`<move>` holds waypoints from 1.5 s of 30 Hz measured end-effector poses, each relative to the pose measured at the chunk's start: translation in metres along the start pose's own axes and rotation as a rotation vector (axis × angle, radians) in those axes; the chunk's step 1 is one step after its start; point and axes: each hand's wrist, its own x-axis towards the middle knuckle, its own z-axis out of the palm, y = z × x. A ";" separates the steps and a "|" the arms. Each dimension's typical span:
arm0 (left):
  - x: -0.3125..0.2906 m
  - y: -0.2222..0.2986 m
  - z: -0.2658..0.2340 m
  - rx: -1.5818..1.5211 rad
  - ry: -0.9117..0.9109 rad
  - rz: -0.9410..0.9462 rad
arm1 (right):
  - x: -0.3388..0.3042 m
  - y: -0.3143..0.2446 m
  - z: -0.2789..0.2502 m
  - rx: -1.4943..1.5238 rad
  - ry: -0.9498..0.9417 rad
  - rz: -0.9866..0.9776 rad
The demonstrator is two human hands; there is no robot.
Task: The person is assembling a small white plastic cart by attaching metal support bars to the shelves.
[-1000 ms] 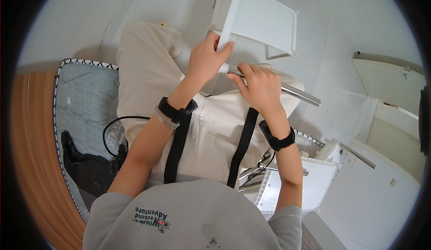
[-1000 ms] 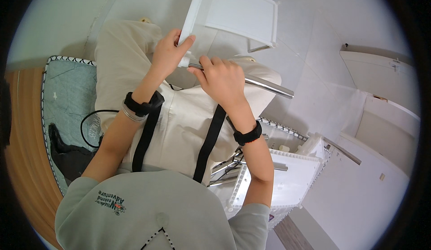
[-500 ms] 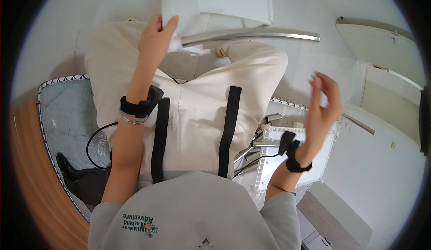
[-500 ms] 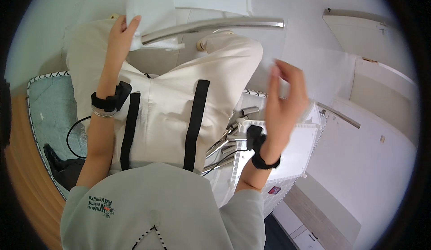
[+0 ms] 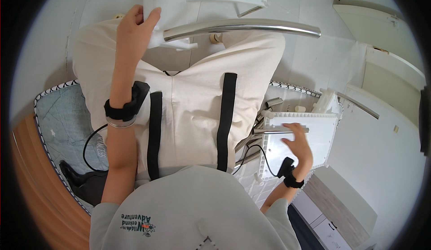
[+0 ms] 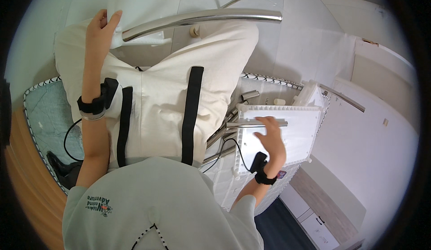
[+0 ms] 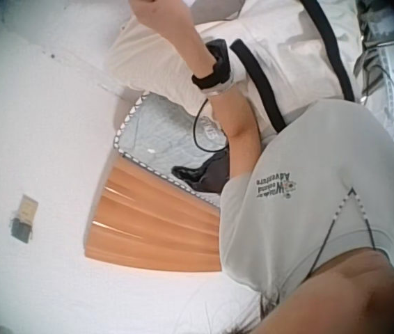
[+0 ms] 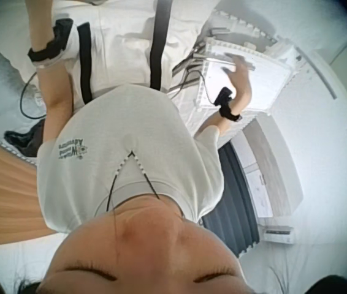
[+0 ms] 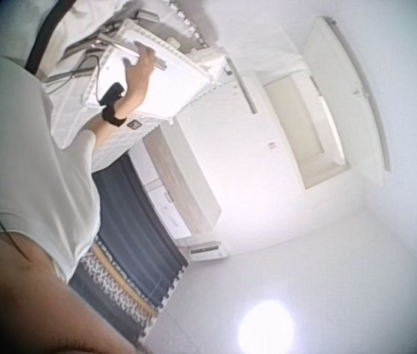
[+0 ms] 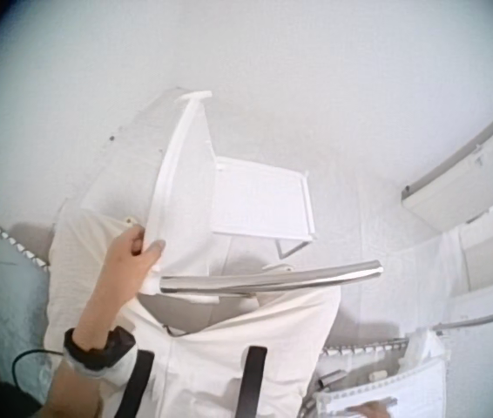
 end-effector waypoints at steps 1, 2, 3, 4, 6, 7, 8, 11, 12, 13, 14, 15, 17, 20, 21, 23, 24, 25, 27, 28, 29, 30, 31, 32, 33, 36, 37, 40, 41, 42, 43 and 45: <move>0.000 0.003 -0.002 0.003 -0.003 0.000 | 0.003 -0.003 0.013 0.093 -0.086 -0.002; 0.001 0.005 -0.005 0.058 -0.022 -0.001 | 0.007 0.001 0.028 0.053 -0.117 0.033; 0.000 0.006 -0.006 0.113 -0.042 -0.001 | 0.008 0.005 0.040 0.012 -0.146 0.069; -0.001 0.008 -0.005 0.114 -0.043 0.001 | 0.009 -0.002 0.047 -0.050 -0.103 0.115; -0.004 0.012 0.000 0.113 -0.046 -0.010 | 0.017 -0.002 0.059 -0.077 -0.066 0.122; -0.005 0.013 0.000 0.114 -0.045 -0.007 | 0.021 -0.004 0.063 -0.106 -0.031 0.125; -0.006 0.013 0.001 0.113 -0.064 -0.004 | 0.022 -0.005 0.065 -0.101 0.007 0.095; -0.008 0.014 0.002 0.108 -0.094 -0.001 | 0.030 -0.010 0.063 -0.102 0.005 0.055; -0.008 0.014 0.003 0.104 -0.107 -0.008 | 0.029 -0.010 0.063 -0.100 0.013 0.052; -0.008 0.012 0.002 0.105 -0.093 0.001 | 0.030 -0.011 0.063 -0.122 0.018 0.030; -0.008 0.009 0.002 0.065 -0.105 0.006 | 0.030 -0.012 0.062 -0.145 0.023 0.007; -0.008 0.005 0.003 0.025 -0.117 0.013 | 0.030 -0.012 0.060 -0.144 0.035 -0.008; -0.008 0.001 0.002 0.016 -0.109 0.033 | 0.032 -0.013 0.056 -0.120 -0.023 -0.095; -0.014 0.004 0.003 0.088 -0.160 0.013 | 0.032 -0.034 0.032 -0.024 0.076 -0.126; -0.015 0.006 0.003 0.091 -0.151 0.022 | 0.031 -0.045 0.022 0.010 0.142 -0.119; -0.018 0.012 0.003 0.036 -0.219 0.010 | 0.028 -0.066 0.001 0.068 0.287 -0.137; -0.019 0.013 0.001 0.039 -0.214 0.020 | 0.029 -0.080 -0.012 0.087 0.375 -0.196; -0.019 0.016 0.000 0.048 -0.249 0.001 | 0.028 -0.091 -0.026 0.102 0.465 -0.249; -0.020 0.013 -0.002 0.068 -0.278 -0.011 | 0.030 -0.107 -0.043 0.112 0.557 -0.289; -0.021 0.008 -0.001 0.063 -0.323 0.012 | 0.031 -0.111 -0.049 0.113 0.643 -0.324; -0.021 0.004 -0.001 0.060 -0.368 0.035 | 0.034 -0.113 -0.052 0.118 0.653 -0.328; -0.022 0.001 -0.002 0.063 -0.364 0.045 | 0.036 -0.115 -0.055 0.047 0.774 -0.423; -0.024 0.000 -0.004 0.126 -0.462 0.019 | 0.040 -0.117 -0.058 -0.027 0.893 -0.519; -0.025 -0.003 -0.005 0.189 -0.561 -0.008 | 0.045 -0.123 -0.060 -0.091 0.994 -0.592; -0.026 -0.010 -0.005 0.194 -0.557 -0.001 | 0.048 -0.130 -0.058 -0.087 1.002 -0.593; -0.025 -0.056 -0.002 0.273 -0.756 0.088 | 0.065 -0.153 -0.045 0.066 1.028 -0.596; -0.025 -0.051 0.003 0.272 -0.761 0.095 | 0.074 -0.159 -0.037 0.194 1.021 -0.646; -0.030 -0.034 -0.006 0.384 -0.933 -0.054 | 0.083 -0.189 -0.007 0.288 0.855 -0.696; -0.030 -0.037 -0.004 0.390 -0.928 -0.051 | 0.088 -0.193 0.002 0.301 0.825 -0.737; -0.029 -0.038 -0.003 0.415 -0.917 -0.026 | 0.092 -0.198 0.010 0.363 0.788 -0.724; -0.029 -0.039 -0.003 0.442 -0.904 -0.002 | 0.096 -0.203 0.018 0.428 0.748 -0.713; -0.030 -0.039 -0.003 0.478 -0.889 0.065 | 0.096 -0.206 0.027 0.468 0.666 -0.694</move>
